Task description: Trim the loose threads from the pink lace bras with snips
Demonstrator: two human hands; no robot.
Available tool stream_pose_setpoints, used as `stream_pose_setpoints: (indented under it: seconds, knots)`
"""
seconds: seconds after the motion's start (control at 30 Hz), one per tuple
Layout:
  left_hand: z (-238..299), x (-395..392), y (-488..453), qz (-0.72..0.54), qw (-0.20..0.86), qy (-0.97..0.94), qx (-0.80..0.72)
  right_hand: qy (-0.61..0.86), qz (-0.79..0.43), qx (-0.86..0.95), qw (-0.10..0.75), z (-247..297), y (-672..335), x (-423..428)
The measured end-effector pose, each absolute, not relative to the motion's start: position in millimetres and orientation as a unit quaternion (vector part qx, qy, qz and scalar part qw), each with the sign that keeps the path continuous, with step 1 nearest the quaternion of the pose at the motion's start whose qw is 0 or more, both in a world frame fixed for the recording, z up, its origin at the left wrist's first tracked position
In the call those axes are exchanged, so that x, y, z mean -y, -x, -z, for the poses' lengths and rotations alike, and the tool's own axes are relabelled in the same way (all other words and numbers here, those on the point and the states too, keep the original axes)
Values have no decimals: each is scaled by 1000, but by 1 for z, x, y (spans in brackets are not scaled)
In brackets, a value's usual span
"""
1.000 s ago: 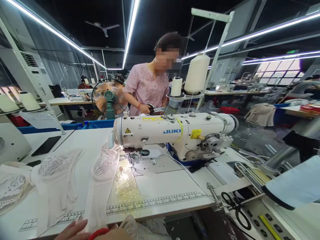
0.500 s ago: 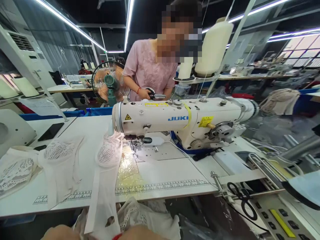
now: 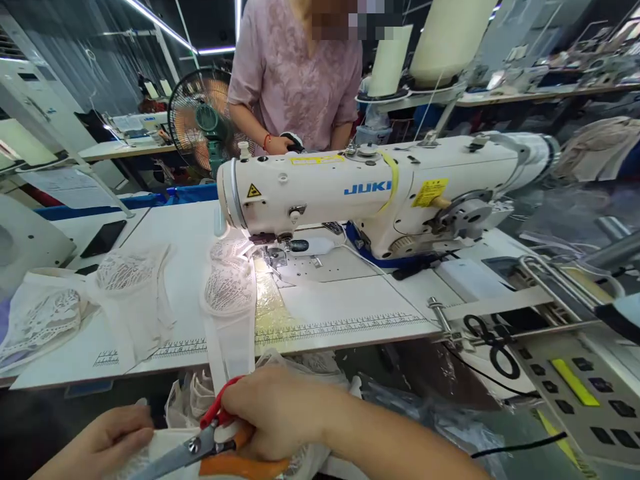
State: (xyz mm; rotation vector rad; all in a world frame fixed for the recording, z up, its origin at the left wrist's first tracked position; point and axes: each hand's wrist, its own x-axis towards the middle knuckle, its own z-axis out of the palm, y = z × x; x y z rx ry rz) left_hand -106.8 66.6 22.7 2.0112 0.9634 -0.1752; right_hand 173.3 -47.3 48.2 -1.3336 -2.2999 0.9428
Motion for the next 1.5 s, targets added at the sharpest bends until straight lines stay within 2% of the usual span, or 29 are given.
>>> stream_pose_setpoints:
  seconds: [0.1,0.2,0.27,0.47,0.63,0.77,1.07,1.5]
  knots:
    - [-32,-50,82,-9,407,-855,-320,456,-324,813,162,-51,-166,47]
    - [-33,-32,54,-14,463,-849,-255,438,-324,823,160,-59,-158,49]
    - [-31,-21,41,6,495,-829,-260,431,-328,823,169,-65,-157,51]
    - [-29,-10,35,-132,614,-735,-255,498,-407,733,221,-70,-177,43]
    - [-31,-15,34,-142,681,-663,-277,515,-491,666,226,-64,-179,30]
    - [-34,-19,32,-149,728,-607,-281,514,-495,664,223,-67,-174,24]
    - [-35,-22,31,-133,729,-592,-318,508,-509,668,194,-76,-171,16]
    - [-34,-25,34,-93,695,-621,-350,495,-450,726,161,-70,-173,12]
